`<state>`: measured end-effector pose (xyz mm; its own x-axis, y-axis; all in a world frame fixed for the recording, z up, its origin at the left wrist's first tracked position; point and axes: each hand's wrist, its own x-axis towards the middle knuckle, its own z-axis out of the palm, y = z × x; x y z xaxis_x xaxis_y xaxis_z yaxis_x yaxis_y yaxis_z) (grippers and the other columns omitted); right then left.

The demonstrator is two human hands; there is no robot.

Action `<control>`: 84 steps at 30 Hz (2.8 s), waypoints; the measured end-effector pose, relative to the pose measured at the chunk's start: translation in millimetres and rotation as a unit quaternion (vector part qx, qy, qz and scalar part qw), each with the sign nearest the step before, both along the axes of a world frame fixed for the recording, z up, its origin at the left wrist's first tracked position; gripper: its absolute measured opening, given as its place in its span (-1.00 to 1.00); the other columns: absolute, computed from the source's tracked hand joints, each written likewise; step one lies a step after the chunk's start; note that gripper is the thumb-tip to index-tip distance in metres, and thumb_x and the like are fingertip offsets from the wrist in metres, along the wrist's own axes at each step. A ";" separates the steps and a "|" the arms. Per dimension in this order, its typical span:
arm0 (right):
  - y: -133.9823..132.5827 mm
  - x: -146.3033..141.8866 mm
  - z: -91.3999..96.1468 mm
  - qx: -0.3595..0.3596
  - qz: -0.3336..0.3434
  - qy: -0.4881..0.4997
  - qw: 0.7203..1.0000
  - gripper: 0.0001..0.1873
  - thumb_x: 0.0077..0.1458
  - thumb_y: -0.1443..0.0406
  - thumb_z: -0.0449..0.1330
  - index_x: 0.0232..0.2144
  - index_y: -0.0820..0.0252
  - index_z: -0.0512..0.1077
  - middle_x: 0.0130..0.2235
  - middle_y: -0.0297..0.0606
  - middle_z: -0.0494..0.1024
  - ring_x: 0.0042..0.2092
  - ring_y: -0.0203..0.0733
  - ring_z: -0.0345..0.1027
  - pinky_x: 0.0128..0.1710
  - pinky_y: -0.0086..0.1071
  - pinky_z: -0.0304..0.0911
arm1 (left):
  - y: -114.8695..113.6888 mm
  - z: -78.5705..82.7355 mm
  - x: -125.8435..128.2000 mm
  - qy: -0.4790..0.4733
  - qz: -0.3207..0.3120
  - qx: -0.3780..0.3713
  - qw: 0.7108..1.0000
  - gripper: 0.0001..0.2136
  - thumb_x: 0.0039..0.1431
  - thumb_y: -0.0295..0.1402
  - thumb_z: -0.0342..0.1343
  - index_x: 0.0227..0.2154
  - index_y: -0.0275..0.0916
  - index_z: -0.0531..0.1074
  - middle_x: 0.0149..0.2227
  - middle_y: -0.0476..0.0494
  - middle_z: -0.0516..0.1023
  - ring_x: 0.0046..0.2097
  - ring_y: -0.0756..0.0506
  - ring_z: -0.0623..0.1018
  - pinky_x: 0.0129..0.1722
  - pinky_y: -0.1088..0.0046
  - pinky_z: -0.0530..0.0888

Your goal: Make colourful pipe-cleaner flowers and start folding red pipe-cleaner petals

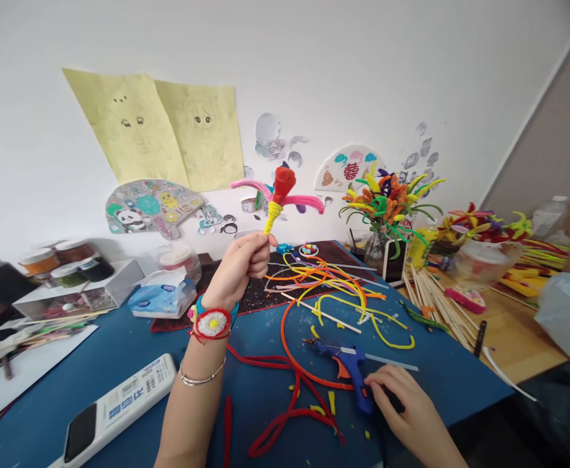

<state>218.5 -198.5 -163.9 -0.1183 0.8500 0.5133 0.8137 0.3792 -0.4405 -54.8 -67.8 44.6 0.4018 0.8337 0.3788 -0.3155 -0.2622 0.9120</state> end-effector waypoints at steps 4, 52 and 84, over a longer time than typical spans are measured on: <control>-8.2 -4.7 1.2 0.055 0.037 -0.020 0.998 -0.87 0.09 0.33 0.09 -0.35 0.10 0.46 -0.36 -0.21 0.48 -0.31 -0.09 0.40 -0.33 -0.25 0.33 | -0.2 0.8 -1.5 -0.007 0.008 -0.004 1.000 -0.85 0.15 -0.29 0.02 -0.41 -0.29 0.34 -0.61 0.16 -0.12 -0.63 0.14 -0.10 -0.67 0.65 -0.04; 12.0 5.8 14.5 -0.340 0.060 0.427 0.836 -0.71 0.05 0.07 0.15 -0.35 0.19 0.37 -0.37 -0.27 0.50 -0.29 -0.17 0.38 -0.28 -0.37 0.22 | -6.7 -0.3 -7.3 0.059 -0.003 -0.002 0.998 -0.86 0.16 -0.35 -0.02 -0.42 -0.31 0.34 -0.59 0.14 -0.08 -0.60 0.13 -0.07 -0.64 0.60 -0.09; 22.6 -85.1 61.5 -0.221 0.499 0.749 0.376 -0.47 -0.13 0.10 0.34 -0.60 0.13 0.02 -0.59 -0.54 0.14 -0.70 -0.56 -0.28 -0.86 -0.73 -0.25 | -56.8 6.9 32.5 0.122 -0.010 -0.018 0.992 -0.88 0.17 -0.35 0.01 -0.25 -0.20 0.23 -0.56 0.16 0.07 -0.62 0.15 0.02 -0.66 0.67 0.02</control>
